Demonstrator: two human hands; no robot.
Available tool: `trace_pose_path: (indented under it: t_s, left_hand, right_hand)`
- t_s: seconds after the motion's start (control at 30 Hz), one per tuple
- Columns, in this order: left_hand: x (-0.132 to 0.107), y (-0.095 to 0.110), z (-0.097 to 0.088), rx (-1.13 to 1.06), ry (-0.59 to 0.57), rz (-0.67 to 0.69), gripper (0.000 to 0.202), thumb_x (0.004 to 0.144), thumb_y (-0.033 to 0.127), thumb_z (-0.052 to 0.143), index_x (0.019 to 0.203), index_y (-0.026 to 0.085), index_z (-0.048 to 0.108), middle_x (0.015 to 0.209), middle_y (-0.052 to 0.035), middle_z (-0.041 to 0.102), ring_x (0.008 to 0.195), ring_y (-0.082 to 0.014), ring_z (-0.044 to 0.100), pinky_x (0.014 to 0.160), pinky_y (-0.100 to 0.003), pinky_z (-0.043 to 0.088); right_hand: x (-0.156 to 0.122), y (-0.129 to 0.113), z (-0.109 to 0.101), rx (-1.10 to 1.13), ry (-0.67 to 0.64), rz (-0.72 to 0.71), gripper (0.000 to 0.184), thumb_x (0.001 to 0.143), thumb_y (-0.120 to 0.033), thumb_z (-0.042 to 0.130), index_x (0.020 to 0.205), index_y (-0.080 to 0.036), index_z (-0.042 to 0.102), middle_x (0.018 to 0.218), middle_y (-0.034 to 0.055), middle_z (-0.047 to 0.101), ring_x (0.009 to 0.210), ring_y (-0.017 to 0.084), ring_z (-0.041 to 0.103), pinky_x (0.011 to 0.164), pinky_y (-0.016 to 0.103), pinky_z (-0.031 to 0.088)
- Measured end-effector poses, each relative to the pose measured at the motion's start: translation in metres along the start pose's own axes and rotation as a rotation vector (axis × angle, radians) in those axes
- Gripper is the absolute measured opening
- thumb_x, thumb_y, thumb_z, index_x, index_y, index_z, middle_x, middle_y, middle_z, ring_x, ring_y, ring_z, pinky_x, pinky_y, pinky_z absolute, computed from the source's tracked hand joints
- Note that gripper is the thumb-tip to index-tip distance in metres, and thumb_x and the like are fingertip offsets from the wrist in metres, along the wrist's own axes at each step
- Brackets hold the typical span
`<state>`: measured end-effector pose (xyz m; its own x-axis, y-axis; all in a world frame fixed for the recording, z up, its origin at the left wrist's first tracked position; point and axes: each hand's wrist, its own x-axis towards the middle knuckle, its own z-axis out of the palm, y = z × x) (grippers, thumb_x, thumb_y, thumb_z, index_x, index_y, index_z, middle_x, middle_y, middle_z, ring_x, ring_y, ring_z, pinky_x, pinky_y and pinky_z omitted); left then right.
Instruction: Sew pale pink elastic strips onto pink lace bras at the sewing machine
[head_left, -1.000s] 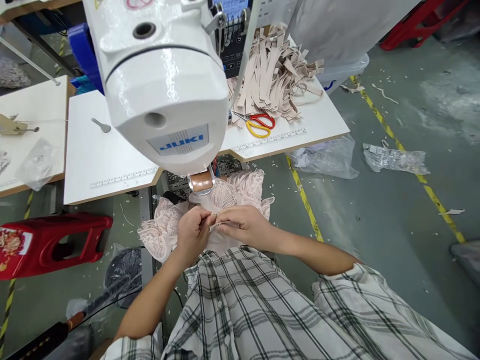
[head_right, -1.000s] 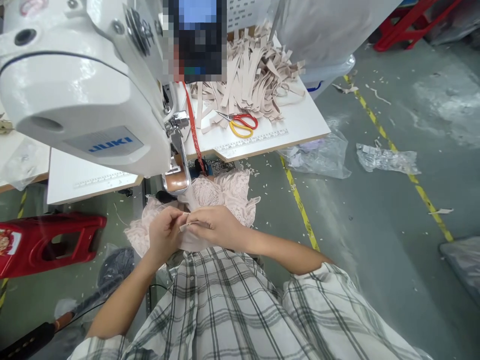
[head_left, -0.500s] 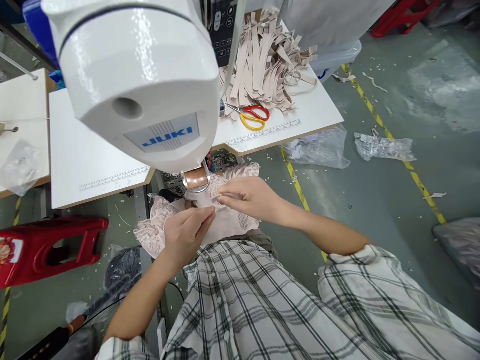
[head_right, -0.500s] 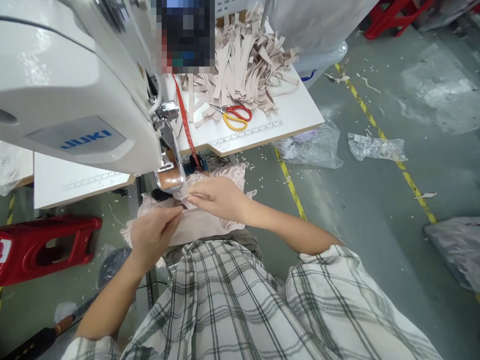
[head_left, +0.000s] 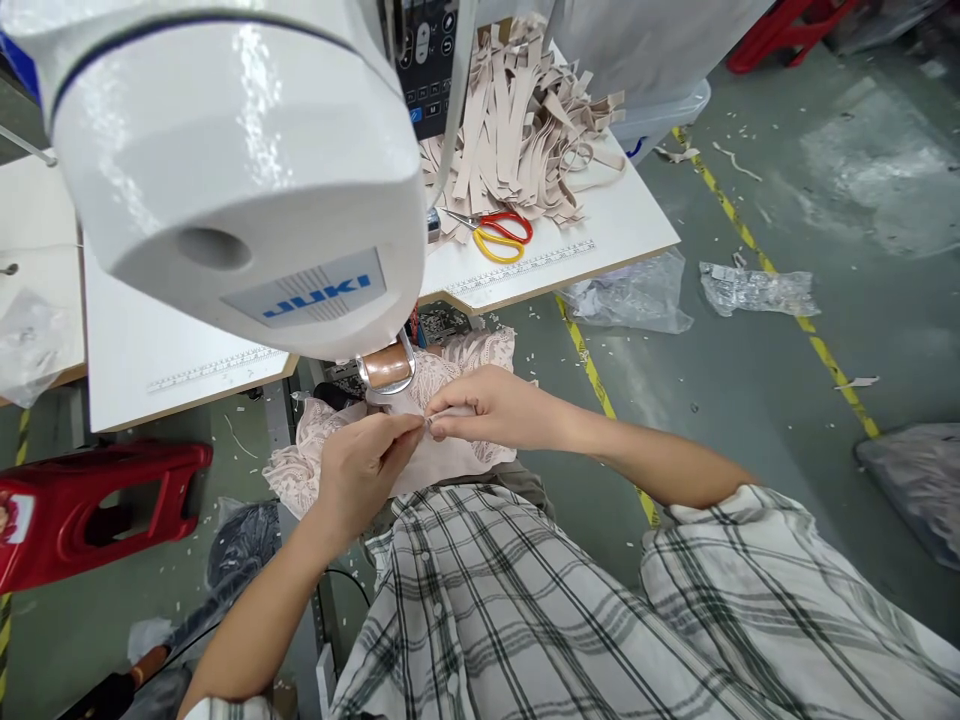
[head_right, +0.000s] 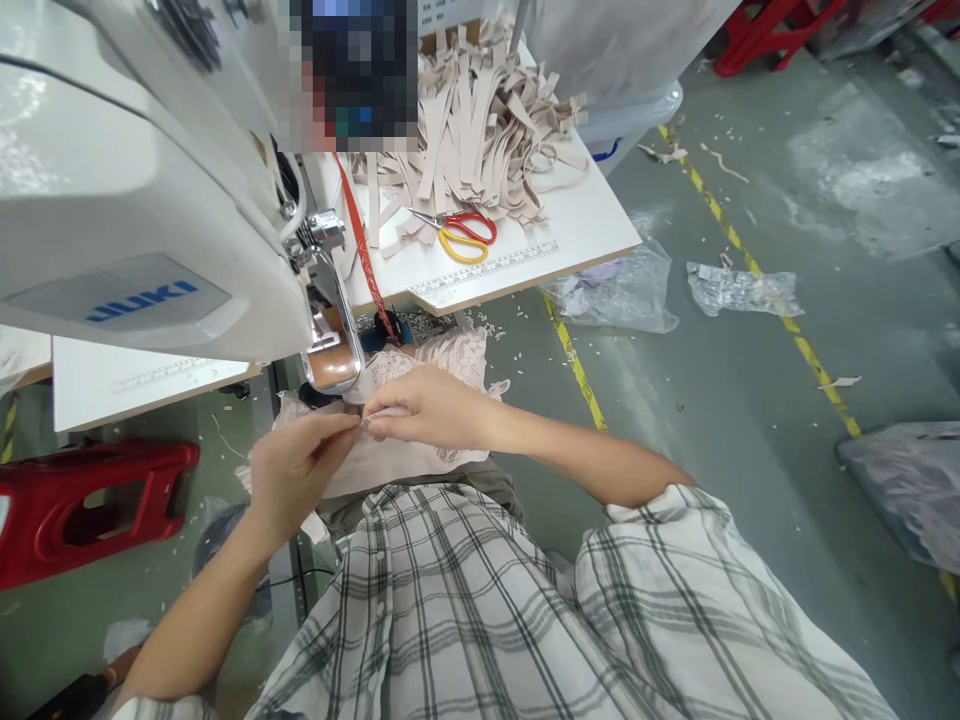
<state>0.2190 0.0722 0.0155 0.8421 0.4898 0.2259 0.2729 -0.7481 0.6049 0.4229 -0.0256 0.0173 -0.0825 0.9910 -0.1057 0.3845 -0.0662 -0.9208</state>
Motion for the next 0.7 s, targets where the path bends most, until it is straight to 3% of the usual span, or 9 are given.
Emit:
trace_pose_path:
  t_s: [0.17,0.27,0.37,0.47,0.57,0.7]
  left_hand:
    - [0.007,-0.006,-0.003,-0.058,-0.052,-0.035,0.014,0.094,0.026,0.062,0.101,0.022,0.073,0.081,0.0011,0.077,0.065,-0.0116,0.068,0.059,-0.021,0.047]
    - [0.013,-0.009,-0.006,-0.047,-0.165,-0.036,0.019,0.096,0.026,0.059,0.109,0.022,0.071,0.08,0.0013,0.076,0.062,-0.0124,0.066,0.056,-0.022,0.044]
    - [0.016,-0.01,-0.006,0.044,-0.225,-0.008,0.021,0.098,0.029,0.052,0.095,0.021,0.071,0.076,-0.0001,0.074,0.063,-0.0148,0.066,0.054,-0.024,0.041]
    - [0.017,-0.007,-0.002,0.159,-0.162,-0.006,0.029,0.1,0.032,0.045,0.087,0.018,0.067,0.07,-0.0023,0.069,0.061,-0.017,0.063,0.054,-0.027,0.037]
    - [0.019,-0.005,0.003,0.111,-0.108,-0.041,0.029,0.101,0.033,0.043,0.086,0.018,0.064,0.072,-0.0017,0.067,0.061,-0.0157,0.061,0.056,-0.027,0.038]
    - [0.016,-0.018,0.008,0.102,0.061,-0.191,0.024,0.1,0.038,0.05,0.097,0.02,0.065,0.075,0.0007,0.069,0.062,-0.0131,0.062,0.057,-0.024,0.037]
  right_hand:
    - [0.002,0.0,0.004,-0.177,0.022,-0.068,0.015,0.093,-0.025,0.059,0.095,-0.02,0.074,0.082,0.0,0.074,0.071,0.013,0.061,0.067,0.025,0.037]
    - [0.003,0.001,0.005,-0.232,0.022,-0.092,0.017,0.094,-0.027,0.058,0.097,-0.019,0.073,0.082,0.0008,0.073,0.072,0.013,0.062,0.065,0.025,0.036]
    - [0.004,0.002,0.006,-0.251,0.053,-0.089,0.018,0.095,-0.03,0.058,0.098,-0.02,0.072,0.083,-0.0001,0.073,0.075,0.013,0.062,0.065,0.025,0.037]
    - [0.004,0.002,0.007,-0.298,0.139,-0.129,0.019,0.096,-0.03,0.055,0.097,-0.021,0.072,0.087,0.0016,0.071,0.082,0.014,0.061,0.069,0.025,0.039]
    - [0.014,-0.002,0.002,-0.337,0.205,-0.168,0.02,0.095,-0.029,0.055,0.092,-0.02,0.072,0.086,0.004,0.066,0.083,0.015,0.058,0.07,0.026,0.038]
    - [0.045,-0.01,-0.011,-0.283,0.15,-0.086,0.015,0.087,-0.024,0.058,0.083,-0.017,0.07,0.079,0.0018,0.062,0.073,0.013,0.053,0.065,0.026,0.034]
